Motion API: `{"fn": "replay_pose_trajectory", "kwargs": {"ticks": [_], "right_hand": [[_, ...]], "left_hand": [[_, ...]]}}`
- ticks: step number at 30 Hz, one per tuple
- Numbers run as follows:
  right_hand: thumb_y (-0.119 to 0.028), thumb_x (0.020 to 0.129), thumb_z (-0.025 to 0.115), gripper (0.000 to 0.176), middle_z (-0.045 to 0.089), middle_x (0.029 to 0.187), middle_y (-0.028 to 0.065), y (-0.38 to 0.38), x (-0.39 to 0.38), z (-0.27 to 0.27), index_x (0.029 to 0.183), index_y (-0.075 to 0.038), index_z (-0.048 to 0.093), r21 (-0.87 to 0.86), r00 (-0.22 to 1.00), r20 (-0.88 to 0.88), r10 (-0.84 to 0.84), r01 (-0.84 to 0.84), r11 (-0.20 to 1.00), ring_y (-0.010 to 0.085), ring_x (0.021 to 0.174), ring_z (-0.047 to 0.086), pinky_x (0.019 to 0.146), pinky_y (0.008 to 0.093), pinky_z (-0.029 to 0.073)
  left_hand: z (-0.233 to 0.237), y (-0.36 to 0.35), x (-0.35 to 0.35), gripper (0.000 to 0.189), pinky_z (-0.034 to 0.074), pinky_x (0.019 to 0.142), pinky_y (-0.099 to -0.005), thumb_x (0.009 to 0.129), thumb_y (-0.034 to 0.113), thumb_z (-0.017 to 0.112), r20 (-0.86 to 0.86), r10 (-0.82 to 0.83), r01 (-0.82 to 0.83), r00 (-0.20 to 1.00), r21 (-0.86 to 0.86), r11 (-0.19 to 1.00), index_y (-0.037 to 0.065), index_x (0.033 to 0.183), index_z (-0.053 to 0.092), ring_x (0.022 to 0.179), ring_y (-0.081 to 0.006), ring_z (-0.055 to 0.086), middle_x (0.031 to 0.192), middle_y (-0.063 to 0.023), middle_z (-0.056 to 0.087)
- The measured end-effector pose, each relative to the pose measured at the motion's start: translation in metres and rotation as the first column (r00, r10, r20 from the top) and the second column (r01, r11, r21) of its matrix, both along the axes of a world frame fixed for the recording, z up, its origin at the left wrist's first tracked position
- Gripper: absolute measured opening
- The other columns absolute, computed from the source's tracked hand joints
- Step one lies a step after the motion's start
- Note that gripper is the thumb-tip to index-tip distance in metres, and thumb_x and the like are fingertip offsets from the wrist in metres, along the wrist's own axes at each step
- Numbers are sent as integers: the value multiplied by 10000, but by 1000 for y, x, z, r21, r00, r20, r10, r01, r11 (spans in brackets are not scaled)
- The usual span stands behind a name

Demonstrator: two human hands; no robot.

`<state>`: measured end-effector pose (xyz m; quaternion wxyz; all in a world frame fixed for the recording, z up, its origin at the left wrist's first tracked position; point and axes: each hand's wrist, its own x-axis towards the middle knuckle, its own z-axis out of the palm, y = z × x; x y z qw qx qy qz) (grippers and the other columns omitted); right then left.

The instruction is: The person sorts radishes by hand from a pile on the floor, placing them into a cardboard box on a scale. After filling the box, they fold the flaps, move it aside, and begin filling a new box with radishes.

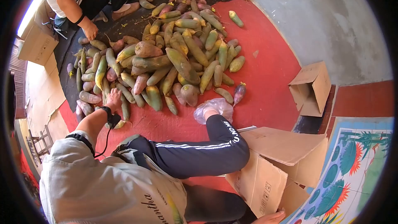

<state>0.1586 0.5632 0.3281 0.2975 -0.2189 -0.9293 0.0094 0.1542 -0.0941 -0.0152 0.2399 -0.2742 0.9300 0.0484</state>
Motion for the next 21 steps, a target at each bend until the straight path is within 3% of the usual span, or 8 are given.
{"fn": "replay_pose_trajectory", "kwargs": {"ticks": [3, 4, 8, 12, 17, 19, 20, 21], "right_hand": [[-280, 941, 280, 424, 578, 936, 199, 1, 1, -2, 983, 52, 540, -11, 999, -23, -40, 40, 999, 337, 863, 550, 753, 368, 433], [-280, 941, 280, 424, 578, 936, 199, 0, 2, -2, 983, 52, 540, -3, 999, -25, -46, 46, 999, 337, 863, 550, 753, 368, 433], [-290, 943, 277, 435, 585, 943, 189, -5, 4, -1, 980, 48, 550, 113, 999, 8, -41, 40, 993, 336, 864, 549, 757, 375, 427], [-292, 941, 292, 431, 588, 940, 190, -8, 4, 0, 977, 47, 555, 21, 999, -4, -46, 47, 999, 335, 861, 548, 755, 378, 421], [-294, 938, 303, 423, 594, 926, 184, -11, 2, 1, 963, 34, 569, 42, 996, 2, -89, 89, 995, 333, 850, 552, 746, 382, 424], [-295, 937, 304, 423, 595, 923, 181, -9, 1, 0, 958, 30, 574, 40, 994, -6, -109, 109, 993, 332, 846, 554, 743, 383, 425], [-293, 936, 306, 420, 596, 921, 179, -7, 1, -1, 956, 27, 577, 7, 995, -11, -94, 95, 995, 331, 843, 555, 740, 383, 426], [-292, 935, 307, 417, 598, 919, 177, -6, 1, -2, 953, 24, 579, -26, 997, -16, -81, 81, 996, 331, 839, 557, 738, 382, 427]], "left_hand": [[-17, -25, 2, 554, 280, 985, -426, 697, 162, 568, 28, -16, 19, 999, -89, 996, 88, 1223, 409, 1241, -284, 278, 1304, -126, 340], [4, -22, -5, 506, 200, 1025, -488, 762, 120, 471, 109, 31, -31, 994, -2, 1000, 102, 1261, 388, 1284, -301, 230, 1368, -130, 290], [-8, -34, 0, 602, 157, 1027, -523, 726, 165, 501, 192, -18, 17, 981, 8, 1000, 126, 1303, 332, 1283, -291, 242, 1357, -128, 308], [-18, -36, -1, 480, 221, 992, -521, 753, 173, 510, 172, -96, 112, 980, -83, 990, 109, 1223, 441, 1118, -258, 407, 1134, -99, 451], [-38, -42, -11, 339, 305, 938, -425, 721, 201, 574, 215, -80, 111, 973, -138, 984, 119, 1050, 590, 1040, -242, 441, 1098, -71, 468], [-54, -47, -8, 313, 339, 911, -379, 697, 232, 619, 332, -126, 159, 935, -74, 985, 138, 995, 622, 1053, -234, 436, 1080, -52, 475], [-2, -27, -20, 317, 419, 842, -334, 688, 238, 639, 414, -194, 218, 889, -9, 976, 129, 986, 634, 1023, -219, 510, 1067, -73, 545], [-5, -26, -19, 317, 419, 842, -334, 688, 238, 639, 411, -197, 219, 890, -8, 976, 129, 986, 634, 1023, -219, 510, 1067, -73, 545]]}}
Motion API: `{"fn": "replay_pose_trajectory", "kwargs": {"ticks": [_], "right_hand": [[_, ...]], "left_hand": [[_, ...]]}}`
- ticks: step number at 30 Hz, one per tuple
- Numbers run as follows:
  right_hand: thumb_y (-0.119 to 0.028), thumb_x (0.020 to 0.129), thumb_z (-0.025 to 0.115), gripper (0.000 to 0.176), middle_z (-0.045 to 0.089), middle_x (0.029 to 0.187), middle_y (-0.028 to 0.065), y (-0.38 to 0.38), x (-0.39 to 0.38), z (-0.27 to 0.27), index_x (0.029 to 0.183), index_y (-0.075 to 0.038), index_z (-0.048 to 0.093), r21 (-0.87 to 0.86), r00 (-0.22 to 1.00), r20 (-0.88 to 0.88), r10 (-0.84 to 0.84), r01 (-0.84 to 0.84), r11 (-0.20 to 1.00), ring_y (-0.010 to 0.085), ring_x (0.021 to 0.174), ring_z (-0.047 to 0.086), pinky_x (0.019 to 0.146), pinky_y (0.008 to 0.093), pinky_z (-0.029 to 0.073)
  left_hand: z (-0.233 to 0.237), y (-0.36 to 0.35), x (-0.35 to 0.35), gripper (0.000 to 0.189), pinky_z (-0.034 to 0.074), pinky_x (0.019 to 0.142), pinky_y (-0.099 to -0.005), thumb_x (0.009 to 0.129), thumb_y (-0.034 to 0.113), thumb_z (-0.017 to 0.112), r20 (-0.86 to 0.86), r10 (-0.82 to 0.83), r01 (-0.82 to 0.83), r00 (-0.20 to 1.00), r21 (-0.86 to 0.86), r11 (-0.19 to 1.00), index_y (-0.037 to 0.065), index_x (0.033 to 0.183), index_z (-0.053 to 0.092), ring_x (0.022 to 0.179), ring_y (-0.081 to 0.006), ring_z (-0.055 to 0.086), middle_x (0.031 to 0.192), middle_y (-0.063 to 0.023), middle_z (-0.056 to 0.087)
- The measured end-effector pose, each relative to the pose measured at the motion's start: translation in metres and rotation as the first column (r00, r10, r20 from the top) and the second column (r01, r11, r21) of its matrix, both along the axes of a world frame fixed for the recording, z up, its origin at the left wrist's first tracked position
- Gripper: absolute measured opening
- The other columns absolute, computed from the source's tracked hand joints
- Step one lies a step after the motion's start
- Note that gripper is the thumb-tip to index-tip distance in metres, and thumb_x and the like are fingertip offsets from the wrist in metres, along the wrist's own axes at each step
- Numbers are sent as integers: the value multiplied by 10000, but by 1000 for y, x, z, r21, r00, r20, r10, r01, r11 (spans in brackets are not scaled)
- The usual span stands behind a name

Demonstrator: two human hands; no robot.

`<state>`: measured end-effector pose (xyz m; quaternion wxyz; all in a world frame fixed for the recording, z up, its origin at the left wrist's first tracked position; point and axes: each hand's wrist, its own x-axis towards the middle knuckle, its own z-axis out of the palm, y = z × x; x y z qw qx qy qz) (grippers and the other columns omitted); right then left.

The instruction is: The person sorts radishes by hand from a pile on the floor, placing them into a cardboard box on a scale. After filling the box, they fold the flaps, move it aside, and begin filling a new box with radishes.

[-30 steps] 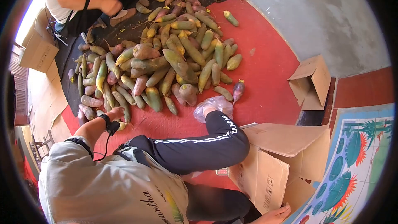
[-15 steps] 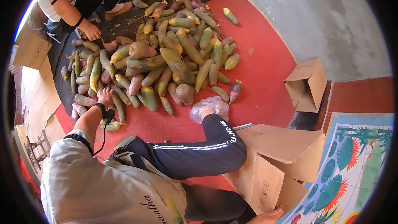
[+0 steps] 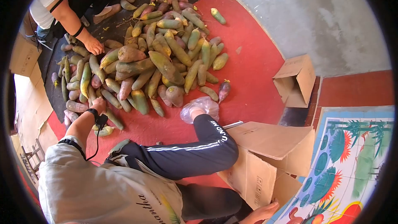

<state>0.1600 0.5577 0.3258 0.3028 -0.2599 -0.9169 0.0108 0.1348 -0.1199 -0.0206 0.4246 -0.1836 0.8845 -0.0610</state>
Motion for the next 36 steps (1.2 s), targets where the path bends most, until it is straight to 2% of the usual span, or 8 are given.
{"fn": "replay_pose_trajectory", "kwargs": {"ticks": [4, 7, 14, 20, 24, 26, 30, 36], "right_hand": [[-283, 933, 312, 412, 596, 915, 176, 7, 1, -1, 952, 33, 576, 15, 1000, 11, 15, -15, 1000, 328, 841, 556, 735, 379, 429], [-258, 937, 292, 390, 582, 863, 182, 10, 0, -3, 929, 39, 545, 91, 997, 17, 82, -83, 992, 329, 784, 558, 686, 377, 441], [-240, 928, 350, 364, 586, 894, 194, -4, -1, 0, 945, 60, 555, 58, 999, -31, 39, -37, 998, 328, 813, 553, 723, 378, 431], [-191, 907, 397, 291, 550, 905, 207, -34, 1, 10, 971, 61, 525, 138, 989, -73, 128, -117, 983, 356, 832, 516, 737, 399, 409], [-180, 897, 403, 282, 509, 944, 207, -62, 2, 13, 991, 66, 504, 205, 962, -86, 258, -236, 950, 359, 880, 477, 780, 419, 384], [-196, 883, 429, 289, 510, 955, 206, -83, 1, 16, 1008, 54, 504, 179, 946, -92, 311, -291, 940, 365, 885, 479, 776, 433, 382], [-168, 792, 521, 342, 496, 1062, 174, -123, -1, 20, 1074, 23, 486, 45, 821, 5, 571, -571, 820, 340, 999, 470, 884, 422, 354], [-218, 664, 675, 562, 477, 1115, 180, -156, -1, 13, 1143, -25, 453, -119, 653, 105, 750, -741, 661, 348, 1018, 473, 854, 439, 393]], "left_hand": [[-4, 11, 5, 299, 487, 752, -291, 683, 251, 631, 150, -89, 69, 985, 133, 989, 94, 935, 659, 888, -188, 621, 977, -97, 635], [15, 25, -2, 326, 483, 758, -302, 702, 325, 597, 68, 58, -67, 996, 140, 988, 89, 917, 663, 908, -199, 612, 979, -84, 635], [68, 74, -39, 485, 476, 755, -330, 737, 479, 538, -85, -125, 142, 989, 248, 958, 53, 944, 642, 875, -239, 612, 952, -95, 633], [128, 107, -75, 620, 465, 743, -379, 741, 549, 533, -360, 94, 100, 928, 485, 869, -27, 959, 599, 846, -287, 604, 888, -192, 618], [182, 142, -85, 481, 462, 588, -352, 791, 439, 566, -622, 326, 271, 711, 671, 690, -34, 877, 581, 622, -274, 592, 708, -161, 601], [219, 163, -87, 465, 432, 512, -291, 820, 433, 546, -376, 556, 216, 742, 918, 333, -27, 881, 562, 541, -164, 542, 622, -80, 556], [264, 203, -88, 414, 400, 477, -237, 839, 429, 528, -44, 457, 65, 888, 997, -31, 26, 929, 551, 541, -92, 495, 670, -17, 531], [277, 254, -79, 439, 421, 519, -243, 864, 452, 472, -24, 155, 49, 988, 986, -160, 22, 829, 551, 574, -94, 484, 653, -16, 492]]}}
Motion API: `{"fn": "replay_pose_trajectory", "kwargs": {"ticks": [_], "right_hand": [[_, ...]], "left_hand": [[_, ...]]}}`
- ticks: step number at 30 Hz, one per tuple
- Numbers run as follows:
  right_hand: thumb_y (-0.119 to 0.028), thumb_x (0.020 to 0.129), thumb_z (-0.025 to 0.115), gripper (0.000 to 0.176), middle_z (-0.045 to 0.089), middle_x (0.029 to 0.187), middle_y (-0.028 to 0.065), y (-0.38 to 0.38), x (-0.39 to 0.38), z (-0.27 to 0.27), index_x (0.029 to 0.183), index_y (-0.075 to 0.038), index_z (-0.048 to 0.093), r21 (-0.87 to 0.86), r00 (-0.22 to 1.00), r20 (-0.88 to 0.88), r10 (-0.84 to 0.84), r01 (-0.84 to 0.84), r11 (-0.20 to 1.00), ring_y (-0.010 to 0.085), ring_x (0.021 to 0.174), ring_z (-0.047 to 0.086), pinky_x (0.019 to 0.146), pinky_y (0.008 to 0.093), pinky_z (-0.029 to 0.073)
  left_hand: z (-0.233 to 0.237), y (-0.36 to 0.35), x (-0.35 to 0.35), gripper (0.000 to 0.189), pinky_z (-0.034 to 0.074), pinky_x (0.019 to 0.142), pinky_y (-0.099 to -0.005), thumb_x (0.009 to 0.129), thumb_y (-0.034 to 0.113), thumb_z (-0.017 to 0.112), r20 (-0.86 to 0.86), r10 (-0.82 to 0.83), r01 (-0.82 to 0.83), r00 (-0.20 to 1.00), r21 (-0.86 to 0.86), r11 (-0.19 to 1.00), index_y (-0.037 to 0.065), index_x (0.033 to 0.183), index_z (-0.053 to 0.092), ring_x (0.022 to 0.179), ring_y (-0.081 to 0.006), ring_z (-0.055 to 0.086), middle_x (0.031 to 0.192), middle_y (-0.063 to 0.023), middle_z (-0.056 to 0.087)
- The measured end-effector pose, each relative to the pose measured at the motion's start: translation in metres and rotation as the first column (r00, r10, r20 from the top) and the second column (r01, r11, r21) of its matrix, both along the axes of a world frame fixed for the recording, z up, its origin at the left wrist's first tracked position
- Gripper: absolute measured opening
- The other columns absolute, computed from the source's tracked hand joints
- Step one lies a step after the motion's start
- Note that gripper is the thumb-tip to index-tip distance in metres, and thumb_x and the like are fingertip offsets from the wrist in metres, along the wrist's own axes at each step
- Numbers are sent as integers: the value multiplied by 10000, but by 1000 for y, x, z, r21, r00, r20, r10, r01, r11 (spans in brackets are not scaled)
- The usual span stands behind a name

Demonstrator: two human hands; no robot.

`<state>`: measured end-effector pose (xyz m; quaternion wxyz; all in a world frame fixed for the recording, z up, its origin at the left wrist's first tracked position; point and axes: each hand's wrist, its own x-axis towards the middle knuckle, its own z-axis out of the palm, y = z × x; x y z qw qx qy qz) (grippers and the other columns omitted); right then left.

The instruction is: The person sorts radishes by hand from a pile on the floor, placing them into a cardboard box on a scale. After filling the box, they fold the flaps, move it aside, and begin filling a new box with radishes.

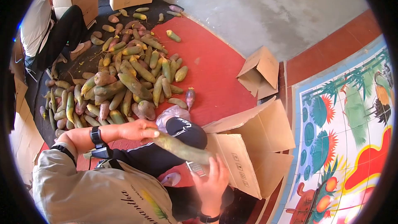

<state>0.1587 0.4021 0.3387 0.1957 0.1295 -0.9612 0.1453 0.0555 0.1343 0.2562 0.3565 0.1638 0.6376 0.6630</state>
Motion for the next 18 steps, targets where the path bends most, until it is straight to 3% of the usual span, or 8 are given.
{"fn": "replay_pose_trajectory", "kwargs": {"ticks": [1, 2, 7, 10, 12, 15, 17, 18], "right_hand": [[-227, 611, 733, 613, 510, 1106, 146, 0, 0, -5, 1135, -59, 462, -18, 998, -66, -18, 17, 1000, 332, 937, 517, 759, 411, 445], [-227, 611, 733, 613, 510, 1106, 146, 4, 2, -7, 1135, -59, 462, -19, 997, -70, -22, 21, 1000, 332, 937, 517, 759, 411, 445], [-98, 558, 753, 570, 577, 983, 134, 14, 17, -8, 1059, -59, 485, -406, 997, 79, 3, 30, 914, 298, 844, 570, 727, 365, 467], [-106, 562, 763, 515, 599, 924, 127, 20, 22, -5, 999, -62, 494, -383, 1000, -11, 1, -5, 924, 279, 823, 582, 728, 363, 468], [-128, 585, 762, 462, 601, 934, 134, 23, 28, 7, 955, -54, 497, -394, 994, -101, -42, -1, 919, 276, 823, 587, 732, 353, 467], [-138, 644, 705, 407, 564, 955, 127, 45, 40, 15, 980, -27, 502, -510, 930, -256, -265, 103, 854, 231, 877, 550, 790, 350, 445], [-136, 709, 616, 363, 516, 1018, 150, 59, 40, 26, 1009, 6, 469, -642, 830, -352, -434, 124, 757, 238, 946, 507, 831, 362, 421], [-115, 736, 583, 351, 511, 1033, 149, 63, 41, 37, 1037, 20, 465, -600, 752, -371, -545, 254, 759, 243, 946, 508, 842, 364, 412]], "left_hand": [[4, 5, 2, 447, 423, 522, -244, 863, 461, 467, -32, -36, 35, 999, -25, 999, 23, 822, 546, 574, -101, 488, 646, -20, 487], [7, 9, 4, 456, 424, 525, -246, 862, 470, 461, -62, -73, 70, 995, -50, 996, 24, 814, 542, 574, -107, 492, 639, -24, 481], [15, 23, 9, 472, 424, 541, -252, 863, 482, 449, -119, -165, 159, 979, -60, 985, 19, 815, 527, 581, -113, 494, 653, -32, 488], [15, 31, 8, 458, 425, 581, -257, 882, 464, 422, -152, -163, 163, 975, -11, 987, 17, 869, 523, 606, -111, 500, 672, -30, 498], [19, 35, 7, 430, 430, 628, -257, 906, 426, 388, -193, -157, 186, 969, 143, 972, 20, 942, 524, 642, -110, 510, 681, -31, 509], [10, 31, -2, 399, 438, 656, -259, 926, 371, 362, -188, -87, 119, 978, 166, 979, 19, 1012, 529, 660, -116, 524, 696, -43, 541], [2, 23, -6, 366, 442, 630, -264, 928, 337, 373, -113, 72, -55, 991, 148, 987, 15, 974, 541, 639, -122, 531, 682, -47, 544], [-1, 18, -9, 355, 443, 614, -263, 927, 328, 381, -86, 138, -127, 987, 121, 985, 14, 954, 546, 630, -123, 532, 679, -48, 545]]}}
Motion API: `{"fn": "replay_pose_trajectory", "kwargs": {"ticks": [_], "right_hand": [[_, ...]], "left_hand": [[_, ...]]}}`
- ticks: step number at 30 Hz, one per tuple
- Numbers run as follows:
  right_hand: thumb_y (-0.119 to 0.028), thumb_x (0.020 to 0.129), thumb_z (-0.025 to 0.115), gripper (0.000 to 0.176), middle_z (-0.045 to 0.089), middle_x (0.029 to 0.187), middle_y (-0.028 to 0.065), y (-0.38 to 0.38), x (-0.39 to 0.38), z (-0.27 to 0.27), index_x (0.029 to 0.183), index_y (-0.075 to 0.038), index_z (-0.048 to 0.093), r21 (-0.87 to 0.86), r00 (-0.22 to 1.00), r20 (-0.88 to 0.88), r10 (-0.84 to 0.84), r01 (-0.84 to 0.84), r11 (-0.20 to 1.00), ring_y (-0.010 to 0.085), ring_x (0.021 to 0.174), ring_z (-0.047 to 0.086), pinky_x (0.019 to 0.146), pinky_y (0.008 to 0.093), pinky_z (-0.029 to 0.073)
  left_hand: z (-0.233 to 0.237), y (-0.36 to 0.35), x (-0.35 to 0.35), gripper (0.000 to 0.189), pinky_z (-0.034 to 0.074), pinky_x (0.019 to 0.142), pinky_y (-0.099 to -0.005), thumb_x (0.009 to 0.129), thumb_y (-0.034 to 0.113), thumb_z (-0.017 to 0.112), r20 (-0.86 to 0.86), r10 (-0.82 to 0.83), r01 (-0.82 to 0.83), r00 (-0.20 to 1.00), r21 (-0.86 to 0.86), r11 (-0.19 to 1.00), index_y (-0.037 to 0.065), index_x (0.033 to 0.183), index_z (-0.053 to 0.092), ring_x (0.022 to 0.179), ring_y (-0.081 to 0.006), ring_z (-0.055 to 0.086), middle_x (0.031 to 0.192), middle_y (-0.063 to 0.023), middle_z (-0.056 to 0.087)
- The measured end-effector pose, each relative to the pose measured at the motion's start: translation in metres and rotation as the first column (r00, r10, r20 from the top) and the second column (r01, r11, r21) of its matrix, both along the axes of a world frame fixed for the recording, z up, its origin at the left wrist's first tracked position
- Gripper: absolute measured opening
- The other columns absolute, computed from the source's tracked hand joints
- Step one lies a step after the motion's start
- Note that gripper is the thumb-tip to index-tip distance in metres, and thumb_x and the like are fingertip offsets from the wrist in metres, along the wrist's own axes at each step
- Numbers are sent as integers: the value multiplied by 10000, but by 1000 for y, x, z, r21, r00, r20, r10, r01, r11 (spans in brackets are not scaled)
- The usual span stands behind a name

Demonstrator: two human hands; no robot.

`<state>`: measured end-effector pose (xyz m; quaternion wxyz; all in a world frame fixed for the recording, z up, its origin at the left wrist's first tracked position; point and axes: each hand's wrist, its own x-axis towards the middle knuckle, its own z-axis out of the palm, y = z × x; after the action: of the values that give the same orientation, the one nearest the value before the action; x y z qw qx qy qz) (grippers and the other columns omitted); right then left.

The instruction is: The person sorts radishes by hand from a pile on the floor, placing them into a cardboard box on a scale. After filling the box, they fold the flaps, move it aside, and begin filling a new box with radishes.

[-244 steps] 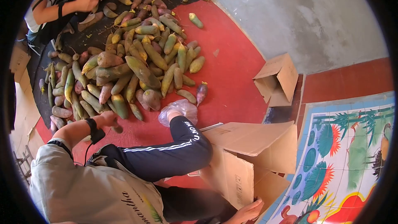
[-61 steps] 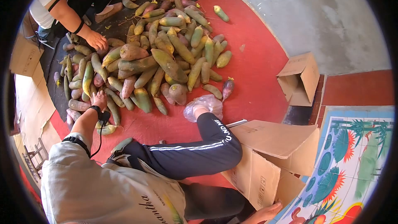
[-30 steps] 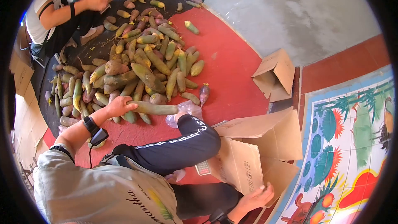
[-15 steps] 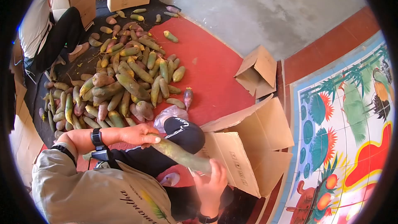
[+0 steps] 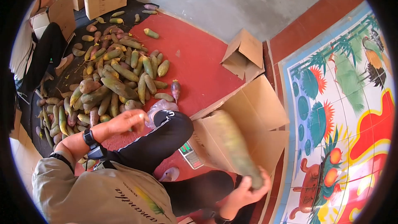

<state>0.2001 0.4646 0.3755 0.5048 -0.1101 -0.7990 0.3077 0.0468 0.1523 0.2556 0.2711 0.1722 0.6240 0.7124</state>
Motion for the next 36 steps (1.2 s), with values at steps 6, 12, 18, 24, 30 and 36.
{"fn": "replay_pose_trajectory", "kwargs": {"ticks": [6, 12, 18, 24, 30, 36], "right_hand": [[-43, 794, 538, 281, 516, 1027, 144, 44, -7, -1, 1055, 42, 479, 82, 956, 46, -290, 286, 955, 241, 920, 516, 824, 343, 415], [-38, 806, 539, 210, 537, 963, 133, 71, -24, -39, 1008, 21, 529, 275, 910, 314, -272, 187, 943, 274, 856, 539, 740, 333, 439], [-63, 849, 482, 154, 563, 887, 138, 78, -24, -47, 950, 29, 553, 341, 895, 313, -317, 206, 917, 252, 772, 557, 711, 335, 439], [-89, 884, 428, 185, 583, 809, 139, 76, -30, -53, 892, 47, 555, 318, 903, 304, -302, 203, 926, 250, 717, 568, 673, 333, 453], [-136, 907, 396, 239, 588, 830, 161, 72, -32, -52, 948, 42, 550, 358, 869, 340, -360, 234, 904, 259, 733, 568, 682, 341, 454], [-173, 919, 370, 284, 588, 844, 170, 74, -34, -55, 950, 44, 551, 406, 843, 329, -425, 280, 870, 281, 755, 563, 695, 351, 449]], "left_hand": [[-68, -38, -15, 350, 446, 598, -253, 916, 326, 404, 91, 247, -227, 965, -185, 956, 3, 886, 535, 616, -127, 535, 685, -52, 557], [-122, -73, -16, 283, 459, 585, -255, 903, 255, 438, 113, 386, -323, 916, -364, 873, -9, 869, 535, 623, -146, 555, 688, -67, 568], [-180, -109, -12, 233, 467, 585, -277, 875, 233, 486, 139, 537, -418, 832, -480, 771, 9, 863, 550, 639, -160, 568, 724, -78, 590], [-218, -138, 1, 228, 462, 615, -292, 816, 191, 513, 94, 594, -391, 799, -670, 632, -23, 847, 585, 681, -157, 581, 733, -93, 607], [-268, -166, 14, 245, 461, 706, -356, 747, 251, 553, 34, 583, -259, 812, -875, 410, 58, 886, 614, 768, -249, 601, 792, -113, 621], [-303, -188, 20, 289, 441, 809, -367, 714, 247, 577, -264, 550, -403, 792, -903, 147, 74, 945, 575, 932, -296, 566, 941, -148, 606]]}}
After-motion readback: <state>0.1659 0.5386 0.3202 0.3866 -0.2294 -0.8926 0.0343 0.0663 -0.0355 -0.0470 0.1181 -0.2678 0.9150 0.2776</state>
